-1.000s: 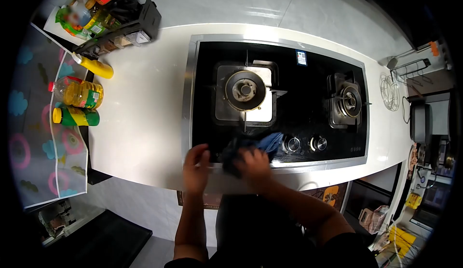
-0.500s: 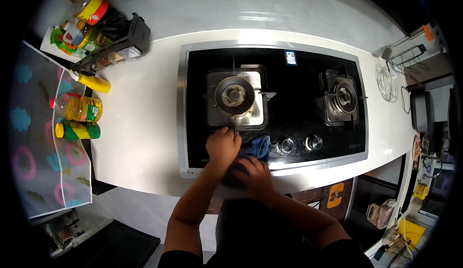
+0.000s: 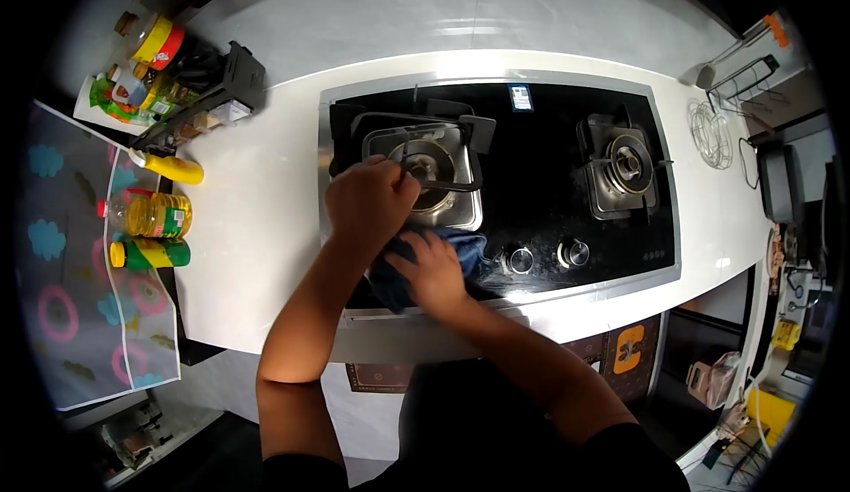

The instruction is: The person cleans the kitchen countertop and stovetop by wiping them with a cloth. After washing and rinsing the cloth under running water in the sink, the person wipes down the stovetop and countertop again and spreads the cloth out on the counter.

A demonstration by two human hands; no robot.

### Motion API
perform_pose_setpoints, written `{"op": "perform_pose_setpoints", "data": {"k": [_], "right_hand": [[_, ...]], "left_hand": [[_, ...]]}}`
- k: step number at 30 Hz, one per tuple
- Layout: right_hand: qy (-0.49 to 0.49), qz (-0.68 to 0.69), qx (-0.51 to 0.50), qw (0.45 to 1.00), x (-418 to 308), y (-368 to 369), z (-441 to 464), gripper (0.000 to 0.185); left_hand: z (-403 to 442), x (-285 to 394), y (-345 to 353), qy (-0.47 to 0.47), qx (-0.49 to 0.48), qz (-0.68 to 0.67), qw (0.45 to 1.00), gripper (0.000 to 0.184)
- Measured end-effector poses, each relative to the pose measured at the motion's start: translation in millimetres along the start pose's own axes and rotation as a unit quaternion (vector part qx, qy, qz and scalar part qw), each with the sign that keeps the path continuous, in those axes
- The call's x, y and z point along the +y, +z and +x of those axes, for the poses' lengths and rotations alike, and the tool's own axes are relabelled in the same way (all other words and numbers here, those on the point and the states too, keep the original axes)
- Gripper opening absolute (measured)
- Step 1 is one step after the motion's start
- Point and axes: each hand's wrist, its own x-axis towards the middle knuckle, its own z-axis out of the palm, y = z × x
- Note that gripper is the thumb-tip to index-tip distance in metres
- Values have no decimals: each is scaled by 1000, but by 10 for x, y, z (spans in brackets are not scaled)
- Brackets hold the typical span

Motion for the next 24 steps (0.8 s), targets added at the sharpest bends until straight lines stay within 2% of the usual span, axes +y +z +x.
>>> {"op": "perform_pose_setpoints", "data": {"k": [1, 4, 7, 9, 11, 13, 15, 21, 24], "right_hand": [[-2, -13, 18, 1000, 22, 65, 130, 38], [-34, -41, -16, 998, 101, 68, 224, 36], [15, -58, -76, 995, 333, -211, 111, 37], [42, -91, -79, 992, 530, -497, 69, 43], [80, -117, -39, 989, 657, -631, 90, 51], [156, -81, -32, 984, 729, -718, 189, 51], [184, -93, 12, 978, 847, -682, 261, 48], [219, -124, 70, 965, 1271, -580, 784, 41], [249, -140, 106, 952, 1523, -563, 1128, 41]], "left_hand": [[31, 6, -19, -3, -9, 1, 1000, 26], [60, 9, -76, -24, -27, -3, 999, 26], [67, -53, -98, -25, -25, 8, 999, 27], [81, -117, -137, -22, -15, 1, 1000, 28], [101, -196, -160, -41, -13, -7, 999, 29], [148, -242, -195, -60, -25, -23, 998, 30], [198, -287, -246, -88, -46, -43, 994, 31], [236, -308, -290, -121, -72, -53, 989, 31], [133, -352, -204, -94, -50, -59, 993, 29]]}}
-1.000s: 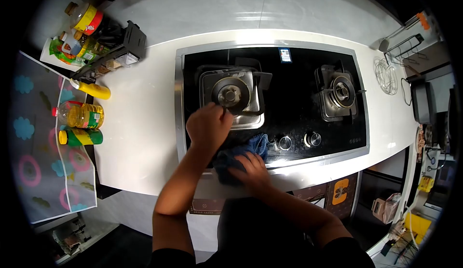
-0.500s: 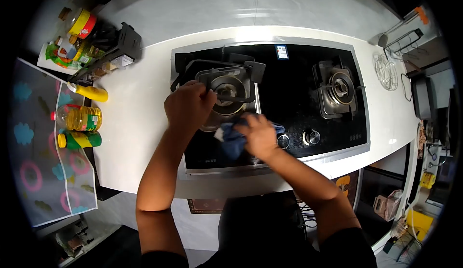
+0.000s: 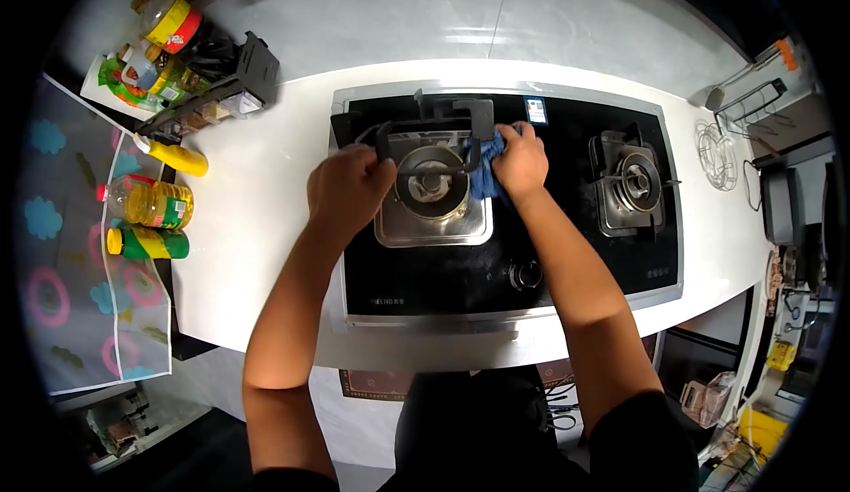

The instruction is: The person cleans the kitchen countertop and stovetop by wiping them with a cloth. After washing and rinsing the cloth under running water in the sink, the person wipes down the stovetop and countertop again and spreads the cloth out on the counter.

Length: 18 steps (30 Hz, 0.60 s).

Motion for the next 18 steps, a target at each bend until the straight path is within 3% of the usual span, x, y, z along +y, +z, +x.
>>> {"op": "perform_pose_setpoints", "data": {"k": [4, 9, 16, 18], "right_hand": [[10, 12, 14, 1000, 28, 75, 320, 43], [-27, -27, -50, 998, 247, -103, 205, 46], [35, -111, -57, 991, 651, -553, -89, 44], [40, -110, -59, 991, 662, -593, -151, 46]], "left_hand": [[-250, -8, 173, -9, -7, 1, 1000, 28], [-603, 37, 519, -6, 25, -22, 999, 24], [-896, -34, 888, 133, 107, -3, 985, 22], [-958, -70, 986, 128, 92, -4, 988, 20]]}}
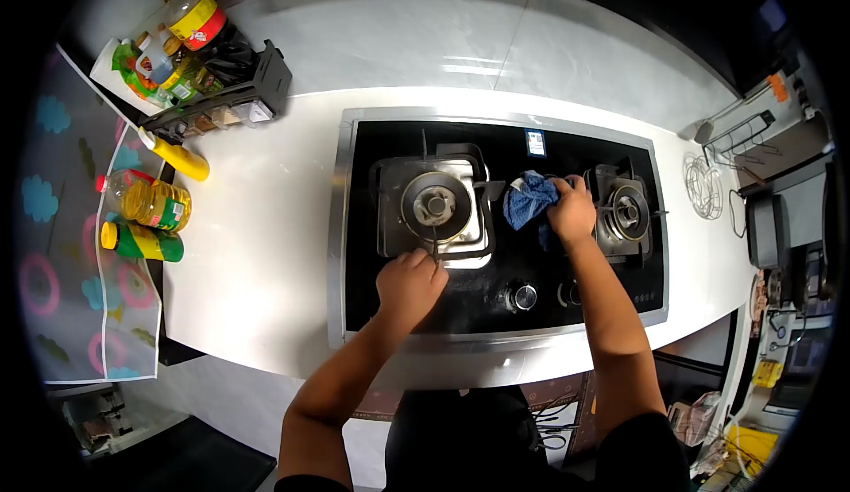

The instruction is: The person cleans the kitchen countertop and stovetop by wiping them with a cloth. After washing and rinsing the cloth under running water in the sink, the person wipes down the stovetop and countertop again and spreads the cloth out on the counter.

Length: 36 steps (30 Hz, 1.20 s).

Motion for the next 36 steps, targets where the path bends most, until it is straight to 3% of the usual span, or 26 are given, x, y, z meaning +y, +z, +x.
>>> {"op": "perform_pose_setpoints", "data": {"k": [8, 11, 15, 20, 26, 31, 33, 36], "right_hand": [[-2, 21, 7, 1000, 94, 21, -76, 48], [5, 0, -1, 1000, 151, -41, -149, 47], [17, -66, -30, 997, 163, -158, -341, 46], [-81, -140, -25, 986, 74, -116, -557, 46], [-41, -56, -31, 997, 74, -140, -455, 51], [-33, -28, 4, 999, -61, -13, -82, 52], [-65, -10, 45, 997, -200, 150, 272, 50], [-160, 33, 107, 981, -425, 497, 992, 38]], "left_hand": [[-239, -52, 161, -22, -50, 32, 998, 13], [-305, -139, 155, -11, 0, -29, 1000, 10], [-426, -243, 285, -27, -71, -9, 997, 10], [-335, -127, 315, -47, -108, -66, 991, 13], [-359, -231, 386, -33, -124, -55, 990, 13], [-409, -248, 419, -2, -106, 24, 994, 14], [-322, -146, 307, -31, -137, 24, 990, 16], [-324, -99, 304, 9, -59, 59, 996, 18]]}}
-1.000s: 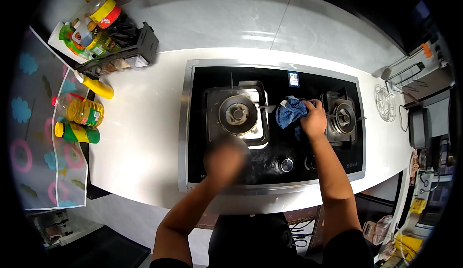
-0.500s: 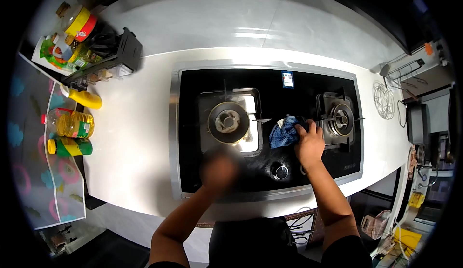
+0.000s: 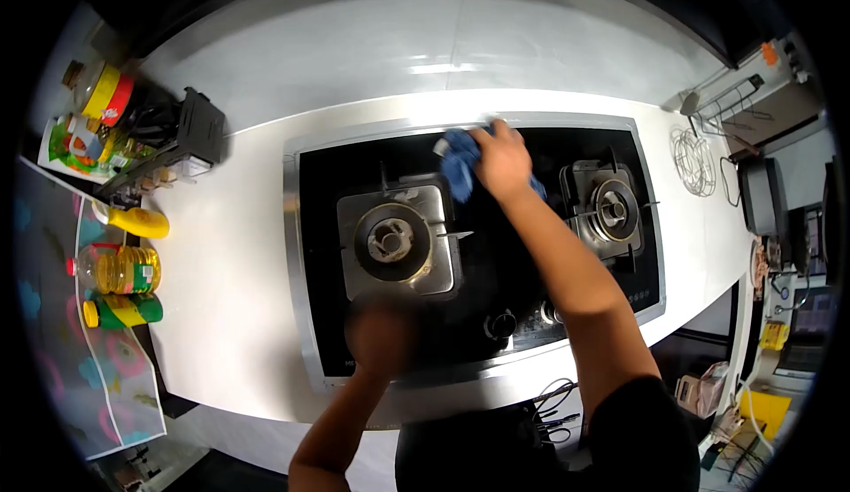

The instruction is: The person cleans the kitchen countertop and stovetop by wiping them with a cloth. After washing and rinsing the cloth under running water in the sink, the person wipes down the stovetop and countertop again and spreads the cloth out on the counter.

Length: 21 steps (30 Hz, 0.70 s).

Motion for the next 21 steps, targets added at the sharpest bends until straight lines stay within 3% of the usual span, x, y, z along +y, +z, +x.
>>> {"op": "perform_pose_setpoints", "data": {"k": [1, 3, 4, 7, 9, 10, 12, 14, 18, 21], "right_hand": [[-27, 15, 32, 999, -15, 142, 206, 35], [11, 26, 6, 1000, -57, 272, 480, 34], [21, 38, -2, 999, -48, 264, 490, 35], [-10, 27, -77, 997, 74, -23, 174, 44], [-23, -3, -120, 993, 133, -275, -223, 45], [13, -22, -184, 983, 82, -487, -391, 47], [35, -42, -208, 977, 66, -709, -760, 51], [77, -58, -261, 961, -25, -911, -1027, 49], [172, -16, -288, 942, -110, -1100, -1402, 45], [180, -35, -298, 937, -206, -1142, -1682, 49]], "left_hand": [[35, 31, -6, -18, -6, 12, 1000, 18], [50, 129, -67, -60, -33, 34, 997, 19], [36, 181, -110, -125, -118, 55, 984, 18], [21, 290, -287, -204, -86, -56, 974, 18], [-121, 277, -303, -185, -52, -107, 976, 18], [-205, 267, -272, -169, -36, -125, 977, 18], [-300, 340, -231, -117, 5, -156, 981, 15], [-291, 520, -218, -133, -8, -176, 975, 14], [-297, 700, -118, -133, -12, -216, 967, 10], [-262, 805, -127, -138, -17, -244, 960, 8]]}}
